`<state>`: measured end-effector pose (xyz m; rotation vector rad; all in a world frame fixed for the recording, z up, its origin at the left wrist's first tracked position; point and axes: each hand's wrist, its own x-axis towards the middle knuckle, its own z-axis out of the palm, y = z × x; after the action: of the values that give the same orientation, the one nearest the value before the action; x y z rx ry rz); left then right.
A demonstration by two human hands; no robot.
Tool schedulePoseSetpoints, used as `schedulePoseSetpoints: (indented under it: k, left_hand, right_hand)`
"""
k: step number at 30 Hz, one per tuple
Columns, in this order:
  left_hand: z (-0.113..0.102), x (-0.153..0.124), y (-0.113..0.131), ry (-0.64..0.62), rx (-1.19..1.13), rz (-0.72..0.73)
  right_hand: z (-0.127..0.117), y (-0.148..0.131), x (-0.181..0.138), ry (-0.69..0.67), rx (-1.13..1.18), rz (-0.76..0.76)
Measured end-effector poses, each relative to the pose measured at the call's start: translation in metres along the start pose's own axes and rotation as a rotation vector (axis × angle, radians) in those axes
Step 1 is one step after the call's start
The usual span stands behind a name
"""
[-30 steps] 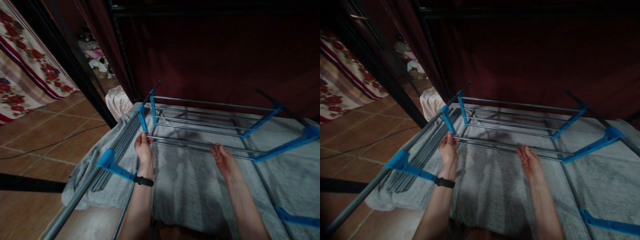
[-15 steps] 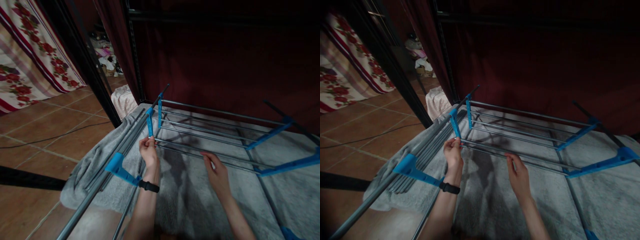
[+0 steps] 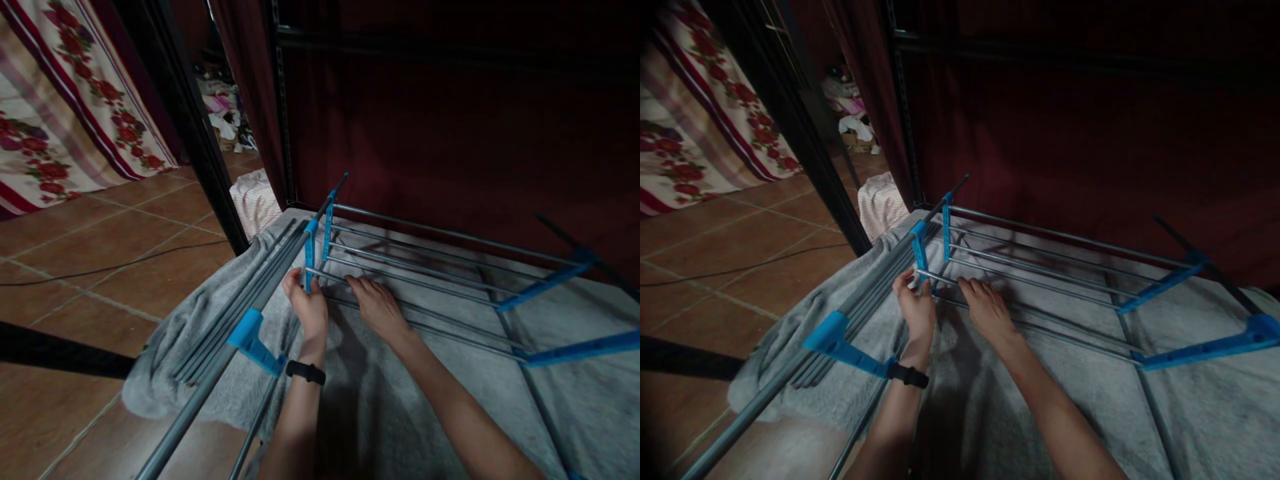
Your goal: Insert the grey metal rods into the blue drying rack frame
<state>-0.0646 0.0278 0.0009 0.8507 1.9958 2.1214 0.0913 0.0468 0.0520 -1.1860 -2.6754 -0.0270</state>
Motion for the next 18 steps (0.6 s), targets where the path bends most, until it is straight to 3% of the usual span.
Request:
schedulePoseSetpoints:
  k: [6,10,14,18]
  left_hand:
    - [0.009,0.009,-0.006,-0.225,-0.018,-0.024]
    - [0.008,0.015,-0.013,-0.199,0.02,-0.063]
    - [0.008,0.019,-0.016,-0.174,-0.106,-0.101]
    - [0.007,0.022,-0.014,-0.192,-0.189,-0.137]
  right_hand:
    - [0.004,0.018,-0.003,-0.028,-0.006,0.041]
    - [-0.001,0.017,-0.003,-0.022,-0.022,-0.033]
    - [-0.012,0.005,-0.002,-0.006,-0.03,-0.15]
    - [-0.015,-0.004,-0.008,0.026,-0.029,-0.136]
